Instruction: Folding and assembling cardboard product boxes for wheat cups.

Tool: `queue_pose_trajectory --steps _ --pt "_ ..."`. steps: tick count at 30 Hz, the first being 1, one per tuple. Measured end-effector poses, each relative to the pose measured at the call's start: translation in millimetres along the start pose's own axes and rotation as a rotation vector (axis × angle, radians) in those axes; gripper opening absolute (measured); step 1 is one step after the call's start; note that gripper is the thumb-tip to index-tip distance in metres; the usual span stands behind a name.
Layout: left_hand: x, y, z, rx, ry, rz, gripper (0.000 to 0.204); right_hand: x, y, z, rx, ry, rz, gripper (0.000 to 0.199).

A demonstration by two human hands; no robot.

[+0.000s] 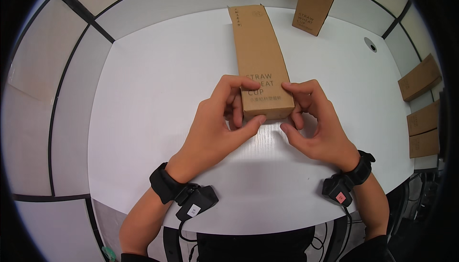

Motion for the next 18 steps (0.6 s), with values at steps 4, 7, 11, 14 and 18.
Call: queue_pose_trajectory --steps 4,7,11,14,18 --pt "-2 0 -1 -0.008 0.009 0.014 0.044 2 -2 3 0.015 0.023 0.033 0.047" --pt "-4 0 -1 -0.042 -0.009 0.034 0.038 7 -2 7 -0.001 0.066 0.099 0.041" --pt "-5 -3 1 -0.079 -0.014 0.096 0.030 14 -2 7 0.015 0.109 0.171 0.033" --pt "-7 -9 10 -0.129 -0.165 0.121 0.036 18 0 10 0.028 0.118 0.210 0.032" --pt "-7 -18 16 -0.192 -0.267 0.085 0.035 21 0 13 -0.009 0.123 0.223 0.038"
Point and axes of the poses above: each hand's wrist, its own y-axis away from the middle knuckle, its own x-axis out of the back of the hand, z = x × y, the point moved 9 cm from there along -y, towards the middle knuckle, and after that the axes turned 3 degrees about -y, right-handed, at the moved point
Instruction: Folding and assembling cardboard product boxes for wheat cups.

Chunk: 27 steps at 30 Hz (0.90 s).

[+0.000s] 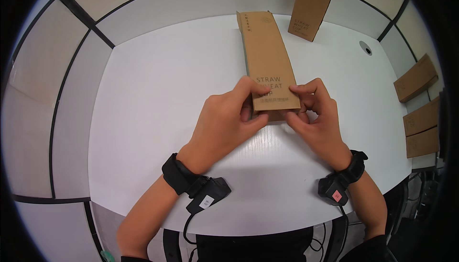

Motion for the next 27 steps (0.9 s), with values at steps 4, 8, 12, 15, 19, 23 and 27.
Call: queue_pose_trajectory --steps 4,8,12,15,19,23,27 --pt "-5 5 -11 0.112 0.063 -0.097 0.049 -6 -1 1 -0.072 0.004 -0.027 0.049" --pt "-7 7 -16 0.158 0.130 -0.115 0.054 -6 -2 -1 -0.056 0.047 -0.031 0.053" --pt "-9 7 -17 0.179 0.182 -0.136 0.055 -6 -1 2 -0.063 0.038 -0.050 0.056" --pt "-7 8 -17 0.195 0.204 -0.137 0.054 -8 -2 1 -0.034 0.027 -0.064 0.057" --pt "-7 8 -16 0.214 0.209 -0.138 0.053 -6 -2 -1 -0.050 0.024 -0.071 0.057" --pt "-8 8 -15 0.181 0.193 -0.131 0.051 -7 -1 1 -0.050 0.020 -0.065 0.055" --pt "-4 8 -14 0.132 0.185 -0.096 0.045 -5 -2 -2 -0.002 0.029 -0.043 0.046"
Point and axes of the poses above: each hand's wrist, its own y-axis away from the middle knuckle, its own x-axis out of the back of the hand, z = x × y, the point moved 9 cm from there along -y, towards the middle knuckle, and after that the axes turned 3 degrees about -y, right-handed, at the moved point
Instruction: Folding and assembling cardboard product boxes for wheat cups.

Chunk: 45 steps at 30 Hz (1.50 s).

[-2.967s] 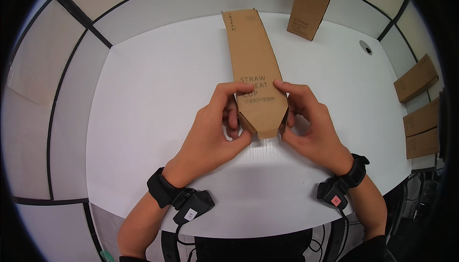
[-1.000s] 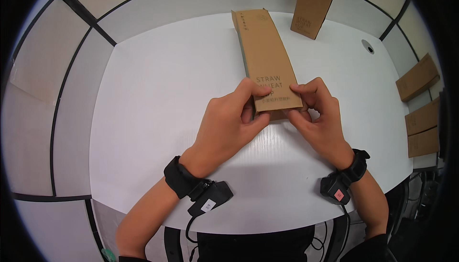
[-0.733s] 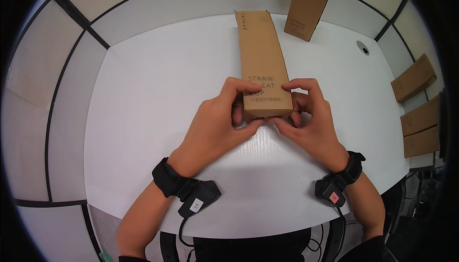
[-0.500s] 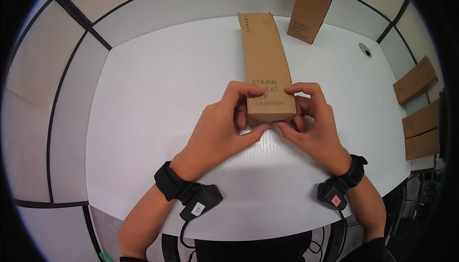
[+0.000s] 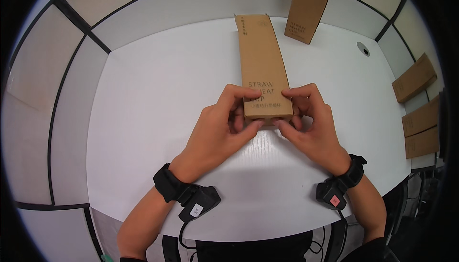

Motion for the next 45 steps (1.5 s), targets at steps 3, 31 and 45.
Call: queue_pose_trajectory --steps 3,31,45 --pt "0 1 4 -0.034 0.009 0.010 0.039 3 1 -2 0.015 0.006 0.019 0.039" --pt "-5 2 2 0.037 0.024 -0.013 0.054 -1 1 -2 -0.013 0.002 -0.042 0.052" --pt "-4 2 3 -0.038 -0.016 -0.014 0.061 -3 3 -6 0.040 0.002 -0.089 0.062"
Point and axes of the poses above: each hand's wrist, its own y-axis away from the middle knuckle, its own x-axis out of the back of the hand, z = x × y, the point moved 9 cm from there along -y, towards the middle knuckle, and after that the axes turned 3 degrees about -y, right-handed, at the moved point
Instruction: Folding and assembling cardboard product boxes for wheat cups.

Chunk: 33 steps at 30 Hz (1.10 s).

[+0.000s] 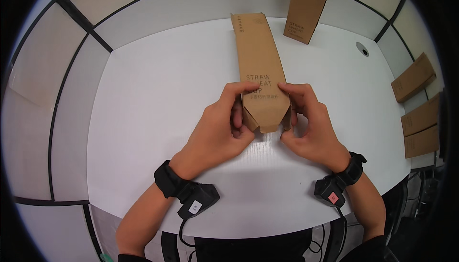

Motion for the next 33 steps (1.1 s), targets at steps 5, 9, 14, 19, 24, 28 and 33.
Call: queue_pose_trajectory --steps 5,9,14,19,24,28,33 --pt "3 1 2 -0.042 0.015 0.017 0.061 -2 0 0 0.013 -0.019 -0.033 0.066" --pt "4 2 2 -0.058 0.005 0.027 0.062 -2 -2 -1 0.013 -0.024 -0.022 0.064" --pt "0 0 0 0.033 0.039 -0.030 0.063 -1 0 5 -0.011 -0.025 -0.011 0.061" --pt "2 1 0 -0.040 0.039 0.006 0.061 -2 -2 3 -0.012 -0.015 -0.006 0.059" --pt "5 2 0 -0.035 0.095 0.018 0.056 0 -1 4 -0.042 -0.012 0.008 0.055" --pt "-1 2 6 -0.019 0.090 -0.080 0.054 10 0 4 -0.065 0.067 0.080 0.048" --pt "-4 2 5 -0.001 0.129 -0.081 0.054 7 -1 9 -0.113 0.021 0.054 0.052"
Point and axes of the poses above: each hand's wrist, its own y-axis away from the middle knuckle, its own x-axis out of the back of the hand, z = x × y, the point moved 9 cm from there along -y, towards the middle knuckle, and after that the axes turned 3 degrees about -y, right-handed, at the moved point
